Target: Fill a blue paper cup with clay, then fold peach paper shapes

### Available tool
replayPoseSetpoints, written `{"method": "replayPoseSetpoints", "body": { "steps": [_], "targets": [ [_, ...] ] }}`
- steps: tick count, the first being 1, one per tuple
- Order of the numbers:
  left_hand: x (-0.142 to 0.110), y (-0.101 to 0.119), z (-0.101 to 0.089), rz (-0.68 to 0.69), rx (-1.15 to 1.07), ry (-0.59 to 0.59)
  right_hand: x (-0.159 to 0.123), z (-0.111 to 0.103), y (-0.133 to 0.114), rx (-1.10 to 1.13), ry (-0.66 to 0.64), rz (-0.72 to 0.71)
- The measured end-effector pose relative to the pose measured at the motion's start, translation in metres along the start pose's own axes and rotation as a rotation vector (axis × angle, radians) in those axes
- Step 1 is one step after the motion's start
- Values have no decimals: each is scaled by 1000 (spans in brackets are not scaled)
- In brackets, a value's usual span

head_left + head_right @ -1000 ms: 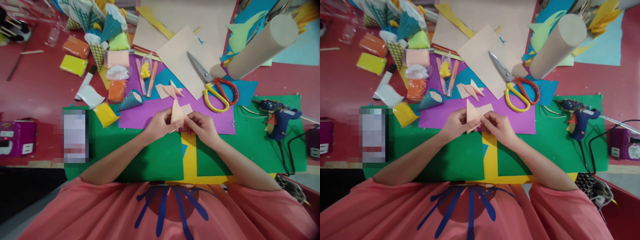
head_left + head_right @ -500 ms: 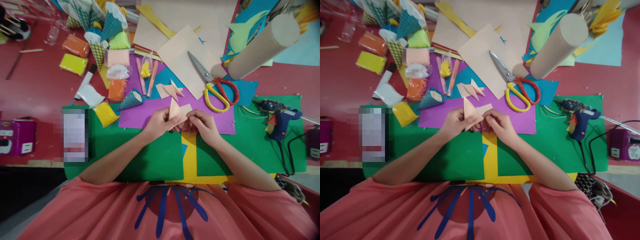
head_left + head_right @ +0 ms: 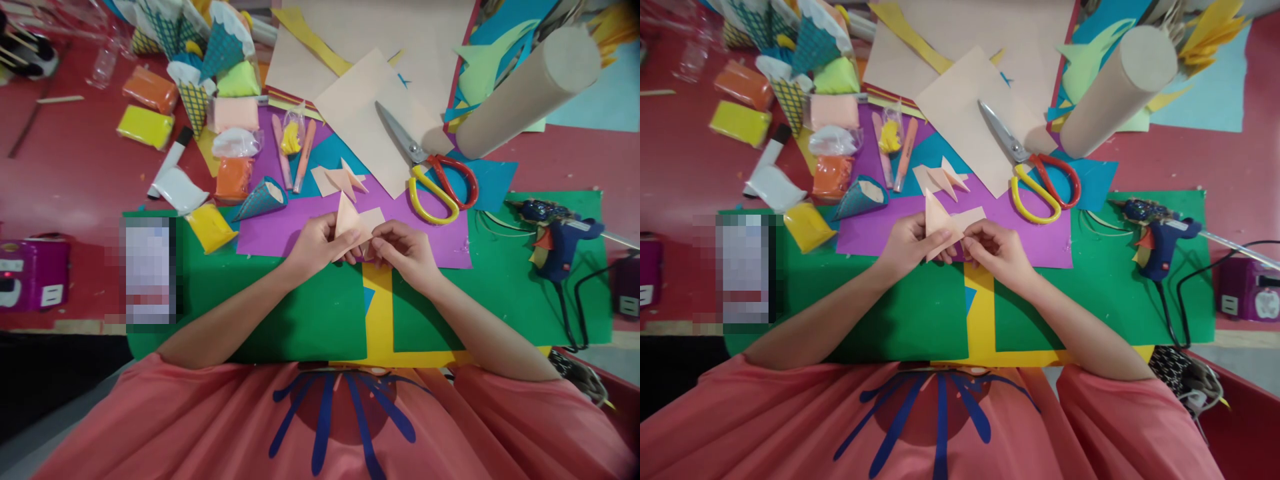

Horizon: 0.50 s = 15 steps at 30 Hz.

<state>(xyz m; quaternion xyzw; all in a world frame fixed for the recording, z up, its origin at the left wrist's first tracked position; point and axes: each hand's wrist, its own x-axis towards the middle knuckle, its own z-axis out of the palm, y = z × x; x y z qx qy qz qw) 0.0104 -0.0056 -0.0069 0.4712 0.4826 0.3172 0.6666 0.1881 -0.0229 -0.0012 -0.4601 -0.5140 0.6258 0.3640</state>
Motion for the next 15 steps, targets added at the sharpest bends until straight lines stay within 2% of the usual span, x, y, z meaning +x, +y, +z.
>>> {"method": "replayPoseSetpoints", "body": {
  "steps": [15],
  "targets": [
    [-1,3,2,-41,-5,8,1,0,2,-87,7,-22]
  ]
}}
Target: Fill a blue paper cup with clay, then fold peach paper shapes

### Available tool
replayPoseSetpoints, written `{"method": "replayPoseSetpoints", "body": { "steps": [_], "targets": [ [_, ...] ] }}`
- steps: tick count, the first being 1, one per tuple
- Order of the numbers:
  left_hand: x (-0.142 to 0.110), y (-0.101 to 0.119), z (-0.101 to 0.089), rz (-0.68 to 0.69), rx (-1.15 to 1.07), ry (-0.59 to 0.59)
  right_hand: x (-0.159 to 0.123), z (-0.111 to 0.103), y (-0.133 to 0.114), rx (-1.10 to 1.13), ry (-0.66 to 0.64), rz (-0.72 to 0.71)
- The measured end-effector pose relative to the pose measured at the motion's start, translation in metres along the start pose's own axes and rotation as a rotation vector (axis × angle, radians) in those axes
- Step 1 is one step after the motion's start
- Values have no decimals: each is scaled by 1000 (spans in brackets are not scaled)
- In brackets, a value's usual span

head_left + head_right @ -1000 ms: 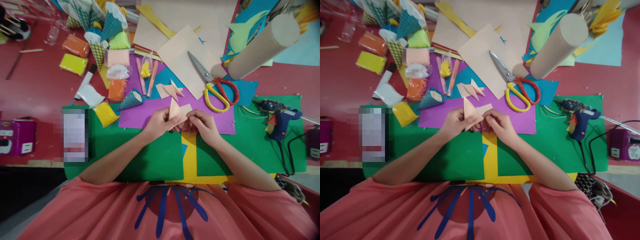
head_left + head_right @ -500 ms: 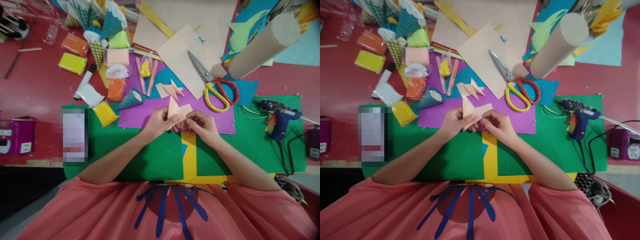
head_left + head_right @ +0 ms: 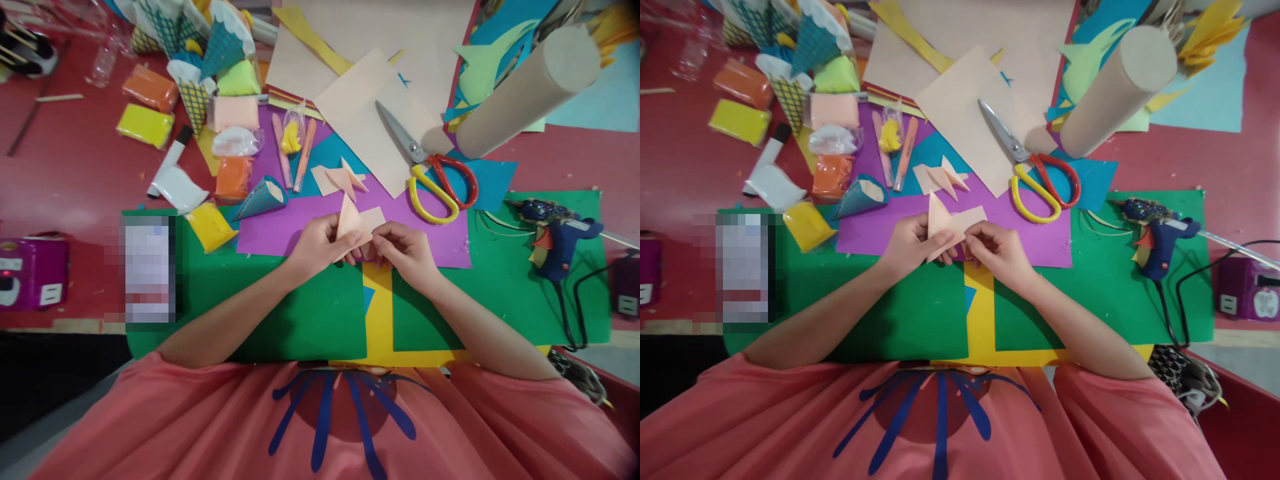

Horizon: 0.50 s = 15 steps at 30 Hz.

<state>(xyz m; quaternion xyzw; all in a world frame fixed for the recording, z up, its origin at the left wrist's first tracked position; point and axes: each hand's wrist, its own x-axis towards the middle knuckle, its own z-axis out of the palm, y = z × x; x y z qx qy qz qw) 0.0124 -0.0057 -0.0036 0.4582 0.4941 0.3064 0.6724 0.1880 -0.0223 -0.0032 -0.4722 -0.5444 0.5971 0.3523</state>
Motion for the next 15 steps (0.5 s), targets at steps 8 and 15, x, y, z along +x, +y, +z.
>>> {"method": "replayPoseSetpoints", "body": {
  "steps": [8,15],
  "targets": [
    [1,-2,0,20,15,-12,-1,0,1,21,2,3],
    [0,-2,0,8,10,-18,0,0,-1,13,8,11]
  ]
}}
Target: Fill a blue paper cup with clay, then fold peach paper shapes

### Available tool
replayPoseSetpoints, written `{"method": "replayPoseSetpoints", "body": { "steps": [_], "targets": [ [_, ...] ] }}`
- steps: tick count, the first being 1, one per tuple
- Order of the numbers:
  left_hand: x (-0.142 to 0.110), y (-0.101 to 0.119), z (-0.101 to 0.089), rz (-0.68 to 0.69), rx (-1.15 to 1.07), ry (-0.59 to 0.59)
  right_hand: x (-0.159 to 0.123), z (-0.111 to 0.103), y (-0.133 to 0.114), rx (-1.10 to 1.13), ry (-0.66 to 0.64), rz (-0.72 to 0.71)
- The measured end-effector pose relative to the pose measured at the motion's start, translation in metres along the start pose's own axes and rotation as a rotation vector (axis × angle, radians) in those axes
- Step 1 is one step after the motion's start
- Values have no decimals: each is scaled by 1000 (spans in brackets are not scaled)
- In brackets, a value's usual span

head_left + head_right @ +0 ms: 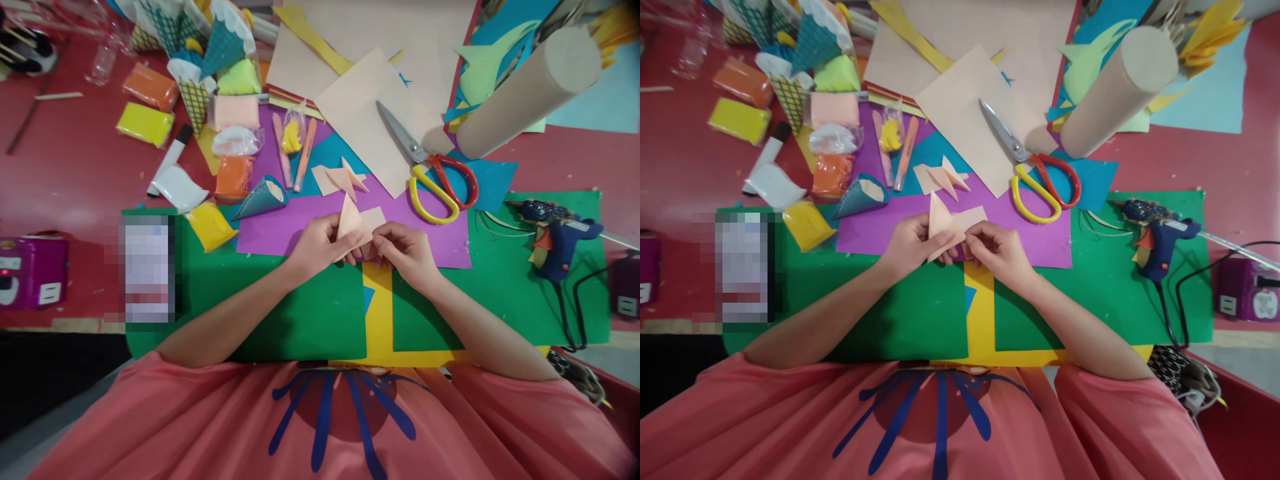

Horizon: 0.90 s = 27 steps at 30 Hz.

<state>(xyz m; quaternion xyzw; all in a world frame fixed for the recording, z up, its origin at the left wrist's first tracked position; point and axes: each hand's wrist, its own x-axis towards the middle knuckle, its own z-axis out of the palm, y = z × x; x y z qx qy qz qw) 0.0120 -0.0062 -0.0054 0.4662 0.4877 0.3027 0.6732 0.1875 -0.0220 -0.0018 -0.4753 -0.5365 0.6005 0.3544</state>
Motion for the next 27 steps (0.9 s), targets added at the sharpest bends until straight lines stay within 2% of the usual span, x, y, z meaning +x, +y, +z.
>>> {"method": "replayPoseSetpoints", "body": {
  "steps": [27],
  "targets": [
    [0,2,1,1,-16,6,0,0,0,30,-12,3]
  ]
}}
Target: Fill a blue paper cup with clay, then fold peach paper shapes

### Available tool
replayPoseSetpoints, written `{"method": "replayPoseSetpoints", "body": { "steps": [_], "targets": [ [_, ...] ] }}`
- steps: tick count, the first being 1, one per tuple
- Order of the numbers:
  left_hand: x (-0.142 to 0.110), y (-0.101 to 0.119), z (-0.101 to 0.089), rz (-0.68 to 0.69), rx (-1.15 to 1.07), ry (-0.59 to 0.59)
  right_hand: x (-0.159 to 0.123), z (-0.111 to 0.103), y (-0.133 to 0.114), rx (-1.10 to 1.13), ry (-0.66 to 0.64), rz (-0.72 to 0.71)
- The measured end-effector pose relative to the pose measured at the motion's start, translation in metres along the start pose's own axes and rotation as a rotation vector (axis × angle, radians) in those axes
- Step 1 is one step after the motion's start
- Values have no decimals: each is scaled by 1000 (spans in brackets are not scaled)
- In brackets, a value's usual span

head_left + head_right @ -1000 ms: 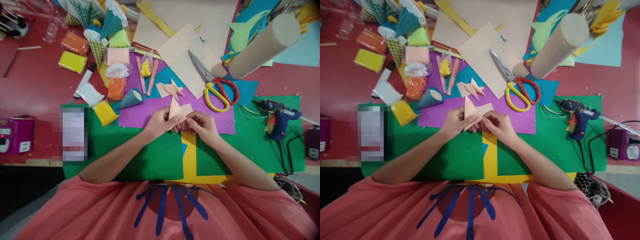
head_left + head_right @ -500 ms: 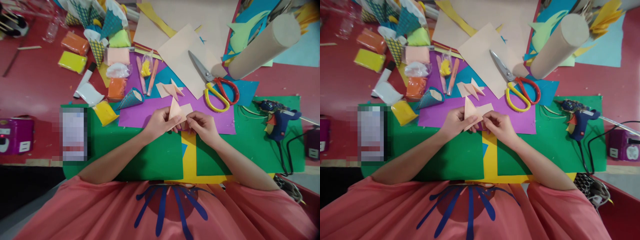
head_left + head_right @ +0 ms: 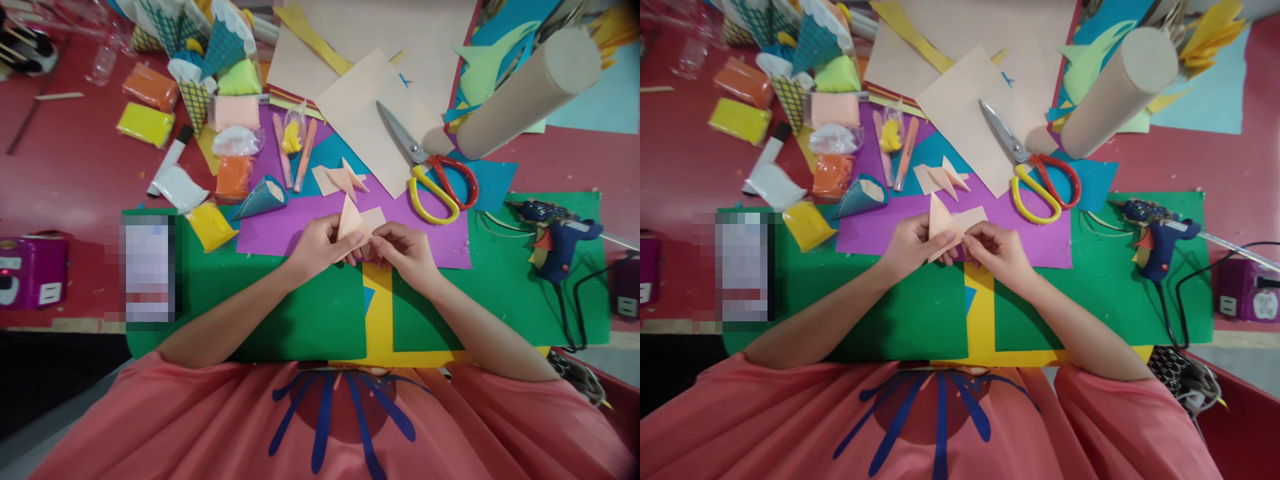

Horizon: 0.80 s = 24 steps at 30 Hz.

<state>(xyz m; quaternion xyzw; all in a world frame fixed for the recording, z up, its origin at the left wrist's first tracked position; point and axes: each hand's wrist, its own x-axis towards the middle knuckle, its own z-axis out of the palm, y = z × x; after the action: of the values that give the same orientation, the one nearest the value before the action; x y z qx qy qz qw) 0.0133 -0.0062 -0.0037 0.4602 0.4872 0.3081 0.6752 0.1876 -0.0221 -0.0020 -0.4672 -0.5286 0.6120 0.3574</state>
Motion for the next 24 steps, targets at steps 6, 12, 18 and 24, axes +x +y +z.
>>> {"method": "replayPoseSetpoints", "body": {
  "steps": [6,12,18,24],
  "targets": [
    [0,0,0,-2,-12,-3,0,0,1,-20,2,0],
    [0,0,1,-6,-10,-9,1,1,2,-42,15,-30],
    [2,-1,-2,5,-32,-15,1,-2,-1,-62,87,-50],
    [5,-3,-5,129,-12,70,3,-6,-3,-34,95,-24]
  ]
}}
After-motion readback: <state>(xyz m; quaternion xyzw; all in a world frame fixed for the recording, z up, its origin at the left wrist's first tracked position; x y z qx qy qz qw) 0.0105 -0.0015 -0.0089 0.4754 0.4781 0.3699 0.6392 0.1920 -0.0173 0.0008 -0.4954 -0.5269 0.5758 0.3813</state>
